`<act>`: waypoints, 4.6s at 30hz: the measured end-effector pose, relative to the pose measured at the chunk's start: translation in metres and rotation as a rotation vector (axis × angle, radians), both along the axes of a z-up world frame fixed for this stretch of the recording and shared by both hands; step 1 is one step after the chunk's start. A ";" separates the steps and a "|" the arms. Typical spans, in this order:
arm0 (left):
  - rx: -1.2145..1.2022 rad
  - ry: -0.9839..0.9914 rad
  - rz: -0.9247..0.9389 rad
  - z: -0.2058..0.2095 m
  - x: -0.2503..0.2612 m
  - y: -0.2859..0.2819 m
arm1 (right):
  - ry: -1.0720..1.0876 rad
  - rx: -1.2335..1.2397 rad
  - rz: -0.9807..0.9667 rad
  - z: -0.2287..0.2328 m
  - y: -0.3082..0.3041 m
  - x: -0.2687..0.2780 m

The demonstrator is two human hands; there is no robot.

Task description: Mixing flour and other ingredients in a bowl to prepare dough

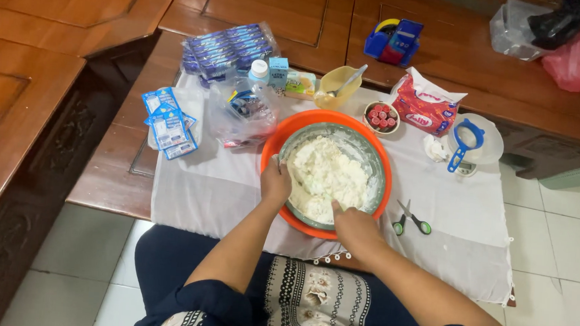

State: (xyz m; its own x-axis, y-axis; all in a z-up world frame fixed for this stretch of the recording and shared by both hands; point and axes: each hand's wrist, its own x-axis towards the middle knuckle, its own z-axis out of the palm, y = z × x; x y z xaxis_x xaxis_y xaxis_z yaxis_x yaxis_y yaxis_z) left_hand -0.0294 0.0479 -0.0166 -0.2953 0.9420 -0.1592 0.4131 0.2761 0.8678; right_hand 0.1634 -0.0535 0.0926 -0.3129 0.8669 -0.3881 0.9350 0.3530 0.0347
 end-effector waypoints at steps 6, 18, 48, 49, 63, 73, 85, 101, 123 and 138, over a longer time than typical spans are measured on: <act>-0.062 -0.178 0.211 0.016 0.013 -0.031 | 0.319 -0.106 -0.203 0.037 0.038 0.039; 0.010 0.053 -0.057 0.038 0.002 -0.014 | 0.010 0.018 -0.219 0.060 0.058 0.060; -0.110 -0.560 0.367 0.032 0.052 -0.044 | 0.042 -0.057 -0.310 0.116 0.063 0.051; -0.111 -0.559 0.371 0.021 0.048 -0.048 | 0.042 -0.059 -0.307 0.119 0.066 0.050; 0.167 0.048 -0.011 0.038 0.010 0.011 | -0.031 -0.210 -0.199 0.041 0.134 0.036; 0.192 -0.079 0.131 0.038 0.019 0.011 | 0.110 -0.305 -0.466 0.068 0.094 0.009; 0.112 -0.073 0.150 0.024 0.019 0.015 | -0.091 -0.140 0.051 0.105 0.040 0.014; -0.229 -0.330 0.164 0.050 0.019 -0.034 | 0.053 -0.156 -0.281 0.106 0.089 0.047; -0.001 0.071 -0.115 0.011 0.004 0.022 | -0.074 -0.247 -0.010 0.032 0.129 0.027; 0.046 0.137 0.109 -0.003 0.021 0.028 | -0.129 -0.005 -0.238 0.025 0.142 0.059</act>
State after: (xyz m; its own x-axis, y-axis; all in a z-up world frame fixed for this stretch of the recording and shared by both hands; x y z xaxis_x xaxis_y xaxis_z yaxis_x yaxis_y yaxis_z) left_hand -0.0088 0.0759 -0.0200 -0.4117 0.9088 -0.0678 0.4983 0.2868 0.8182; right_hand 0.2227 0.0886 0.1173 -0.0485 0.9080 -0.4163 0.9797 0.1244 0.1572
